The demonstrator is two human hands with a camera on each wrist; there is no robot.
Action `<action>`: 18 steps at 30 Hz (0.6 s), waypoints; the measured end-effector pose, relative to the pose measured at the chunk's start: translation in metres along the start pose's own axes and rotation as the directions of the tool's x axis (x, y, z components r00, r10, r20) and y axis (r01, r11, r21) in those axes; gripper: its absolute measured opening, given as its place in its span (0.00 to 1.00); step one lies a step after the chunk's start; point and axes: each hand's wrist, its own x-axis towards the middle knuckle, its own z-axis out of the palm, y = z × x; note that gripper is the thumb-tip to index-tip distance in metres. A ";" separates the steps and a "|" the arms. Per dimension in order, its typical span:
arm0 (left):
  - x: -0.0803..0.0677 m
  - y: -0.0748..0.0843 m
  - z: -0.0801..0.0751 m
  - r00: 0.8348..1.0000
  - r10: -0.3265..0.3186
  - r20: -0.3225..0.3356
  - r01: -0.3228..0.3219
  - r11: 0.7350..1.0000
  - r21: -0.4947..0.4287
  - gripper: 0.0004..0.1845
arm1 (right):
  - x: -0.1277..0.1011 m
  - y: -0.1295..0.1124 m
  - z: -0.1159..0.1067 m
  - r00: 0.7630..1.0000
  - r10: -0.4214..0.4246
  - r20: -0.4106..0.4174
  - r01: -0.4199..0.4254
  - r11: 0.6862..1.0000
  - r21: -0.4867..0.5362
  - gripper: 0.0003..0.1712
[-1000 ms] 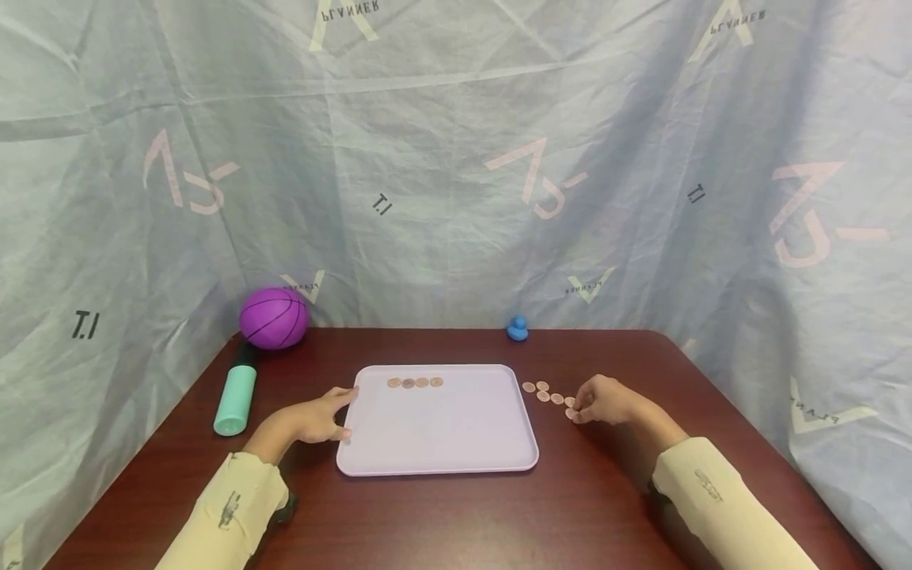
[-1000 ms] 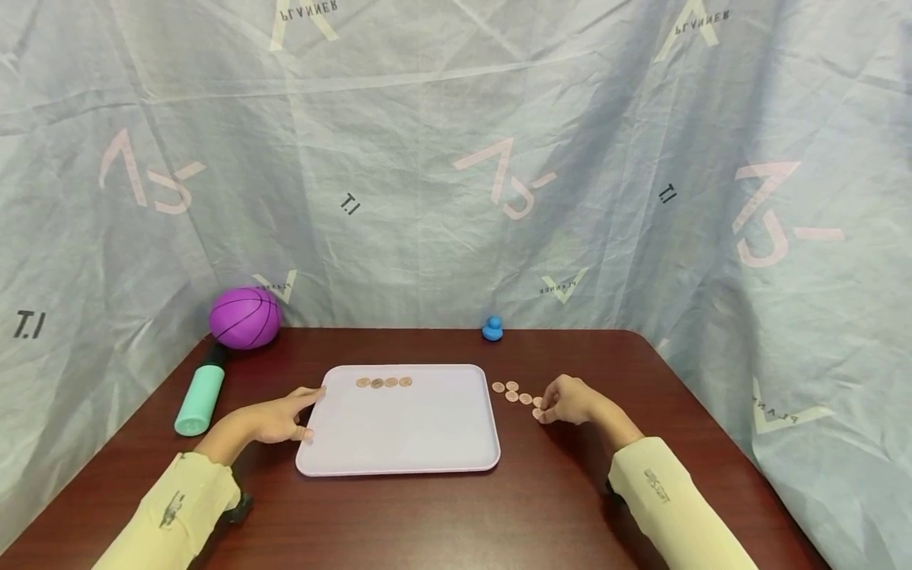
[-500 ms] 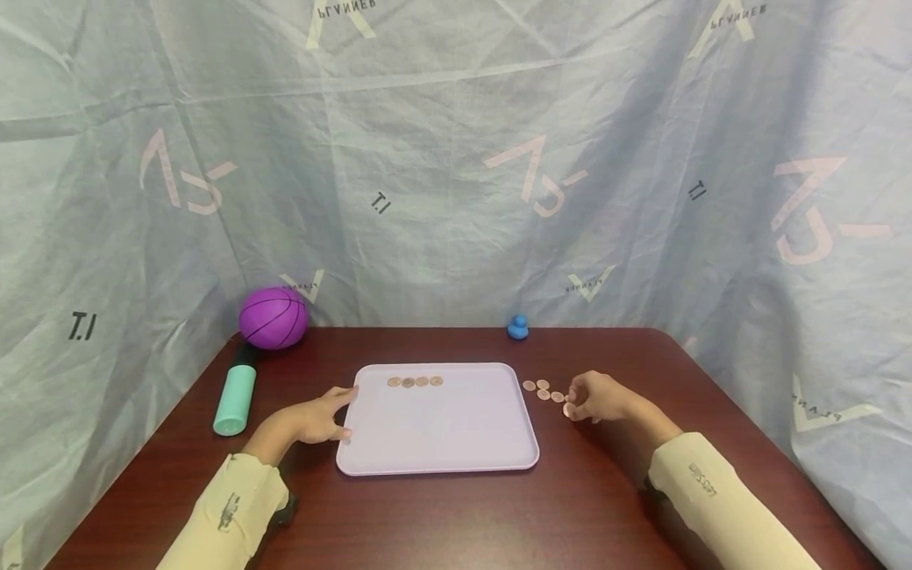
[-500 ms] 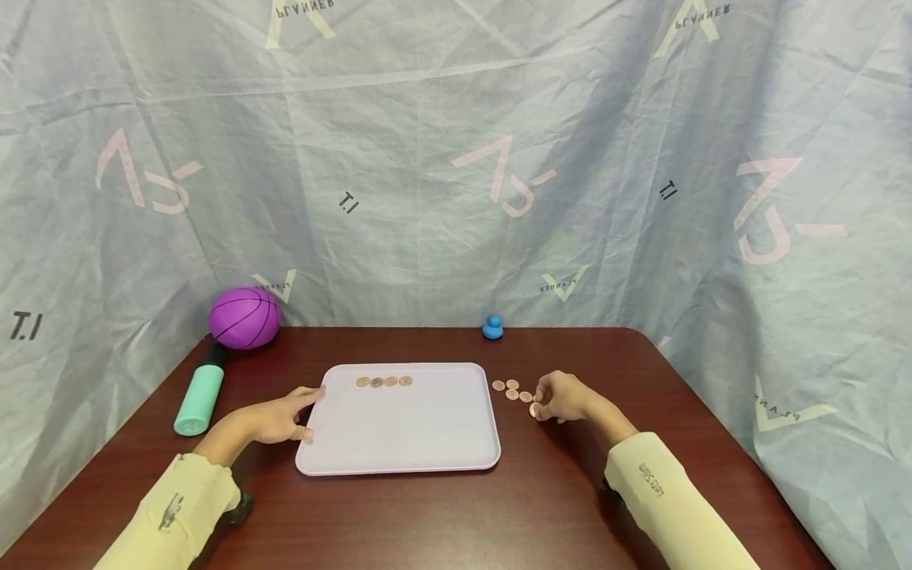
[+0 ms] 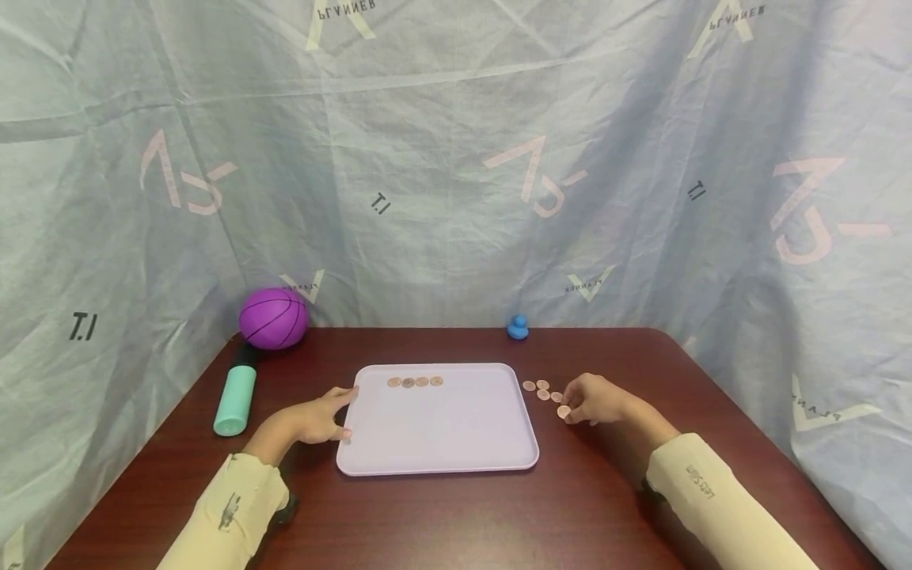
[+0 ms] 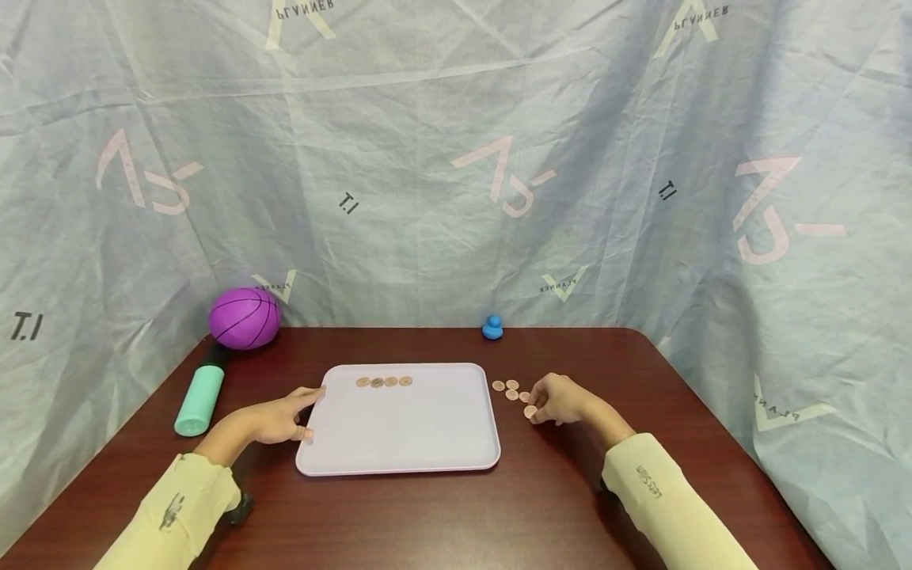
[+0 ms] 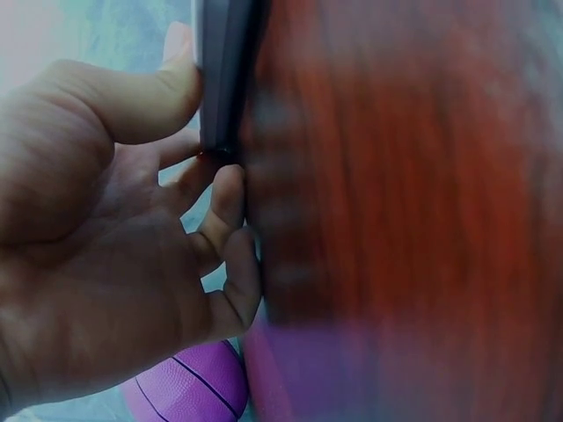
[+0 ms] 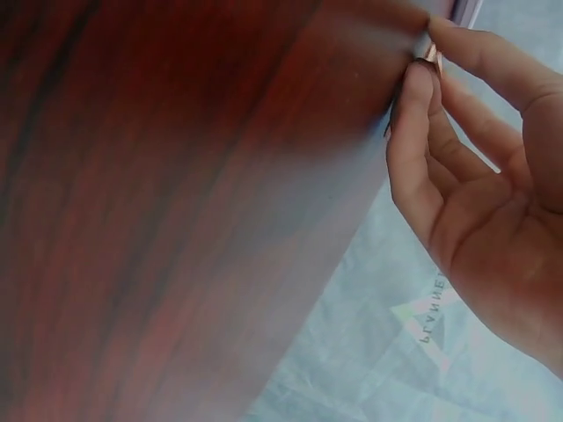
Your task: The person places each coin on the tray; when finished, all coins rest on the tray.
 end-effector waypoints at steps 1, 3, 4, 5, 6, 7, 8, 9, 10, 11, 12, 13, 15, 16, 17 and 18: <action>0.000 0.000 0.000 1.000 -0.003 0.001 0.003 1.000 0.000 0.46 | 0.001 0.000 0.000 1.000 -0.012 -0.007 0.012 1.000 -0.024 0.09; 0.000 0.000 0.000 1.000 -0.007 0.002 0.007 1.000 0.004 0.46 | 0.002 -0.001 0.001 0.999 -0.044 -0.020 0.042 0.996 -0.073 0.08; 0.000 0.000 0.001 1.000 -0.010 0.001 0.010 1.000 0.002 0.46 | 0.003 -0.001 0.001 0.998 -0.063 -0.027 0.060 0.994 -0.095 0.07; 0.000 -0.001 0.001 1.000 -0.010 0.001 0.010 1.000 0.005 0.46 | 0.004 -0.001 0.001 0.996 -0.081 -0.032 0.077 0.990 -0.114 0.07; 0.001 -0.001 0.001 1.000 -0.008 0.001 0.008 1.000 0.008 0.46 | 0.005 -0.001 0.001 0.994 -0.100 -0.036 0.094 0.987 -0.130 0.07; 0.001 -0.001 0.001 1.000 -0.008 0.001 0.008 1.000 0.011 0.46 | 0.006 -0.001 0.001 0.993 -0.109 -0.040 0.102 0.985 -0.141 0.06; 0.001 -0.002 0.001 1.000 -0.007 0.001 0.007 1.000 0.013 0.46 | 0.007 -0.001 0.001 0.992 -0.116 -0.043 0.108 0.984 -0.145 0.07; 0.001 -0.002 0.001 1.000 -0.007 0.001 0.007 1.000 0.015 0.46 | 0.008 -0.001 0.001 0.992 -0.119 -0.051 0.111 0.982 -0.150 0.07; 0.001 -0.002 0.001 1.000 -0.007 -0.001 0.007 1.000 0.014 0.46 | 0.009 -0.001 0.001 0.991 -0.117 -0.060 0.107 0.983 -0.151 0.07; 0.001 -0.001 0.001 1.000 -0.004 0.000 0.004 1.000 0.016 0.46 | 0.010 -0.001 0.001 0.991 -0.117 -0.070 0.105 0.983 -0.153 0.07; 0.001 -0.001 0.001 1.000 -0.004 0.000 0.004 1.000 0.017 0.46 | 0.011 -0.002 0.001 0.990 -0.119 -0.081 0.105 0.982 -0.156 0.07; 0.001 -0.001 0.001 1.000 -0.004 0.001 0.004 1.000 0.019 0.46 | 0.012 -0.004 0.001 0.988 -0.121 -0.095 0.105 0.982 -0.159 0.07; 0.001 -0.001 0.001 1.000 -0.008 -0.001 0.008 1.000 0.019 0.46 | 0.014 -0.007 0.002 0.984 -0.125 -0.130 0.102 0.981 -0.166 0.07; 0.001 -0.001 0.001 1.000 -0.007 -0.002 0.007 1.000 0.020 0.46 | 0.016 -0.009 0.002 0.980 -0.132 -0.148 0.106 0.980 -0.169 0.07; 0.001 -0.001 0.001 1.000 -0.006 -0.002 0.006 1.000 0.023 0.46 | 0.017 -0.011 0.003 0.977 -0.139 -0.164 0.110 0.979 -0.173 0.07; 0.000 0.000 0.000 1.000 -0.006 -0.002 0.006 1.000 0.028 0.46 | 0.019 -0.014 0.004 0.974 -0.139 -0.178 0.108 0.979 -0.174 0.07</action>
